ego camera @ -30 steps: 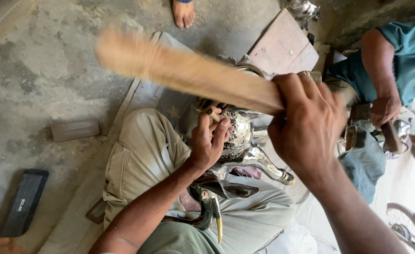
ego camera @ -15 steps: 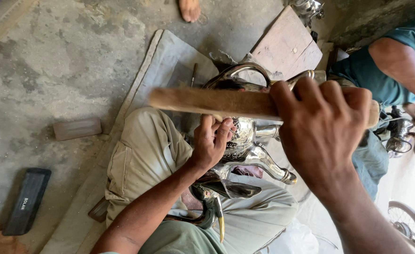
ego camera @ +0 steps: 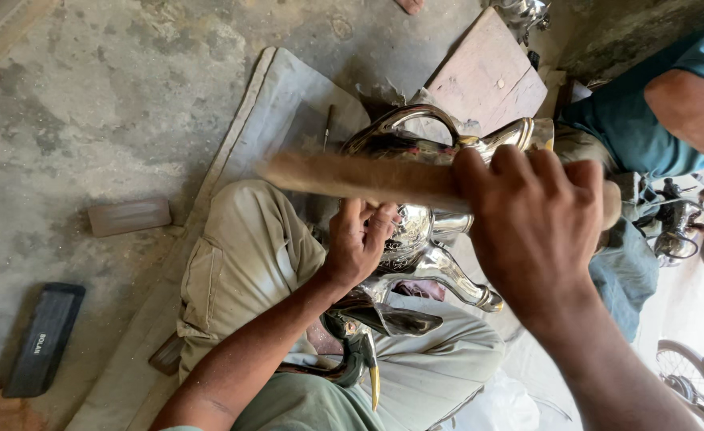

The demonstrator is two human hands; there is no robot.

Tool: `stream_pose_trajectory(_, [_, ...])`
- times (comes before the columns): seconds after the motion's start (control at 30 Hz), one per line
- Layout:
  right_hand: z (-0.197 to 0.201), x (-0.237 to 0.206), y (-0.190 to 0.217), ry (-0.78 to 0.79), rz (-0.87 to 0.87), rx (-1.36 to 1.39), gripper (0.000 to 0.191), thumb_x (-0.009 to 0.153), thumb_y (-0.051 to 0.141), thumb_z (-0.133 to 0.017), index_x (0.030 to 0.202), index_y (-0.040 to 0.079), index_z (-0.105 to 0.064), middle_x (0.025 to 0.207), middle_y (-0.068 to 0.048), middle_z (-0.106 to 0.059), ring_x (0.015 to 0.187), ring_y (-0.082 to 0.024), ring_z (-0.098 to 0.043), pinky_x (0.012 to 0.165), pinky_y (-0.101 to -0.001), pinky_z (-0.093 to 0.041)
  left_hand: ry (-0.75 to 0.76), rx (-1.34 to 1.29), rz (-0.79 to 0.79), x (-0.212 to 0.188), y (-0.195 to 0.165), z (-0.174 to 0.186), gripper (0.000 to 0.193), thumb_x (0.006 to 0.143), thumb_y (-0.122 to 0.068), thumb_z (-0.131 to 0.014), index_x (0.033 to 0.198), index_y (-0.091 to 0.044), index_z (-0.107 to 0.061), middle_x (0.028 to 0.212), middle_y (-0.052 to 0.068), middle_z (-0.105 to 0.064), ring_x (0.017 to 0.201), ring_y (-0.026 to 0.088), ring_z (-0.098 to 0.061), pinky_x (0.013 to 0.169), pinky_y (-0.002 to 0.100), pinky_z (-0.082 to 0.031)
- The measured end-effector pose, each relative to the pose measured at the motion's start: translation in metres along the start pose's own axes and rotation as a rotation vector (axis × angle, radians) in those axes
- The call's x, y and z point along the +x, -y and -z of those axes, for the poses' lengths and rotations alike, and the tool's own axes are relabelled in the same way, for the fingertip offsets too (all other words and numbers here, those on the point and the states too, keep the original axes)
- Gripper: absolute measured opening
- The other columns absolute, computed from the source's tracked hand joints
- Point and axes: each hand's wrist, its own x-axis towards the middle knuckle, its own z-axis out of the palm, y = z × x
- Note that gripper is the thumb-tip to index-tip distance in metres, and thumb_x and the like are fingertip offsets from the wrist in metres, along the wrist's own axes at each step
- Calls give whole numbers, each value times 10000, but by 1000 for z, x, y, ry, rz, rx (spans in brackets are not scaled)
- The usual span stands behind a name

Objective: The person sits on the floor and uses a wooden mallet to strike a small metal punch held against a polished metal bird-shaped object, creating a pattern of indentations on its surface.

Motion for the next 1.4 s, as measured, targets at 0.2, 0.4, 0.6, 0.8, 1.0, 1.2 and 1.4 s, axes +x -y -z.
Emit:
stream_pose_trajectory(0.2, [-3,-3,2,40,-48,157,217,866,59,-622,1073,115,-651,867,-73,-670,735,-218,-592,743,-372,-419,-38,-28,48,-2,0,-2,237,1094,-170,-539,1210,17,-451,913,87,-624,775,130,-670,593,245,-562])
stream_pose_trajectory(0.4, [-5,-9,-2,-30,1,-102,130,941,122,-707,1048,196,-710,868,-2,-707,742,-174,-622,771,-389,-441,-48,32,41,-3,5,-6,177,1108,-170,-550,1078,-28,-448,909,72,-679,739,105,-686,585,232,-573])
stream_pose_trajectory(0.6, [-11,-51,-32,33,-190,-9,51,957,105,-703,992,141,-707,857,-53,-727,689,-232,-653,695,-410,-488,-90,-166,52,-5,11,3,165,1126,-172,-547,1104,-45,-445,931,94,-640,735,134,-668,532,248,-544])
stream_pose_trajectory(0.8, [-107,-183,-67,-83,-784,581,414,823,164,-851,1145,9,-643,907,-144,-702,804,-289,-678,743,-396,-513,-286,265,326,-21,-11,109,243,1059,-184,-571,1220,-41,-458,978,92,-672,833,160,-745,602,261,-651])
stream_pose_trajectory(1.0, [-214,-336,-31,-102,-1443,1069,290,875,152,-846,948,-42,-644,759,-119,-679,628,-135,-648,533,-271,-486,-295,357,540,-66,-35,153,236,1054,-196,-594,1200,-38,-498,991,74,-680,916,157,-700,769,318,-615])
stream_pose_trajectory(1.2, [-247,-382,2,-180,-1744,1466,243,848,164,-818,922,1,-653,681,-88,-612,509,-164,-552,437,-328,-413,-295,268,611,-82,-27,127,222,1018,-177,-620,1159,-34,-524,958,83,-666,874,154,-701,732,340,-660])
stream_pose_trajectory(1.4, [-246,-377,-7,-90,-1660,1196,279,863,161,-831,901,-71,-681,716,-107,-660,573,-161,-597,529,-307,-471,-112,254,625,-65,-25,91,252,981,-112,-647,1176,-8,-526,949,102,-716,854,170,-738,711,335,-671])
